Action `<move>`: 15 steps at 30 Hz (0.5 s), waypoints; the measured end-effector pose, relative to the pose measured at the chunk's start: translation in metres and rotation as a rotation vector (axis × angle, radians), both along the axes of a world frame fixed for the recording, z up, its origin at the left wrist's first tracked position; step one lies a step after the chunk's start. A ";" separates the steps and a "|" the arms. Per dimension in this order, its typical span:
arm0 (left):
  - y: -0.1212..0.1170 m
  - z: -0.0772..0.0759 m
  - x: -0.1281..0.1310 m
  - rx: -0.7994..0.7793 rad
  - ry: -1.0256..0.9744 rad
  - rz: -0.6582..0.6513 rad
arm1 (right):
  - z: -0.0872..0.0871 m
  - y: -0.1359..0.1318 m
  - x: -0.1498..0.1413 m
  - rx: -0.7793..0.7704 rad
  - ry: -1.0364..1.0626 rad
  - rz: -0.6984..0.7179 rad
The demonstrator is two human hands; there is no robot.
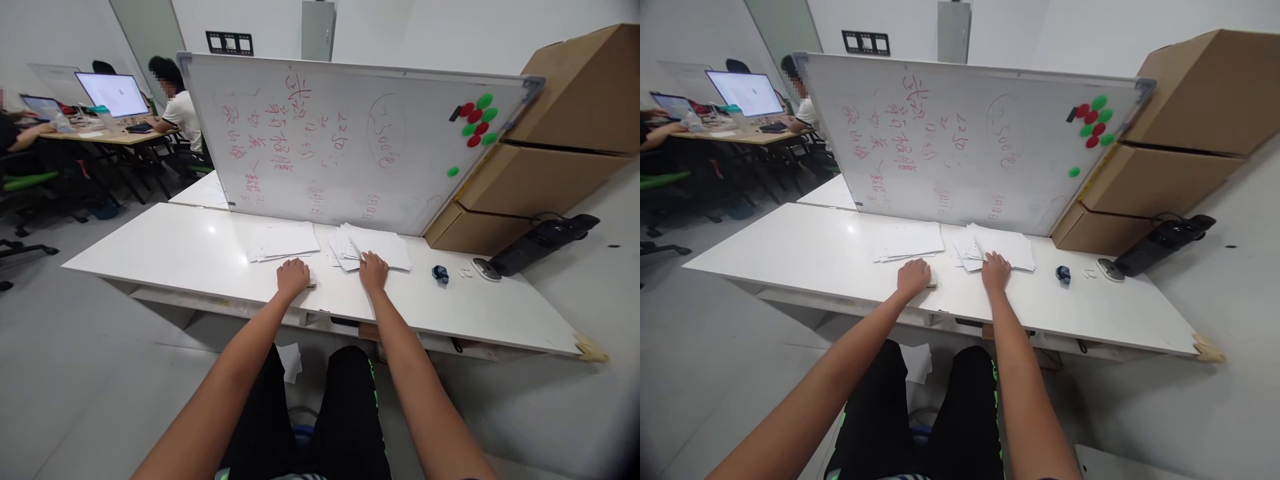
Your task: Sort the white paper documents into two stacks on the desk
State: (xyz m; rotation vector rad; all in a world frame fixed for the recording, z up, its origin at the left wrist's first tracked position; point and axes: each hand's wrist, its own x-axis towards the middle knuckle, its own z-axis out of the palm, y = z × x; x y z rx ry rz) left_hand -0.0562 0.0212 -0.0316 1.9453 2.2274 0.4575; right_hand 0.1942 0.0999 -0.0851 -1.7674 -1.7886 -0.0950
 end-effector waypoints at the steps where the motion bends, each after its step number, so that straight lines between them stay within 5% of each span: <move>1: 0.000 0.001 0.000 -0.008 0.003 0.002 | 0.001 0.000 0.000 0.003 0.009 0.000; 15: -0.002 0.004 0.002 -0.013 0.010 0.010 | 0.006 0.003 0.007 -0.023 0.198 -0.009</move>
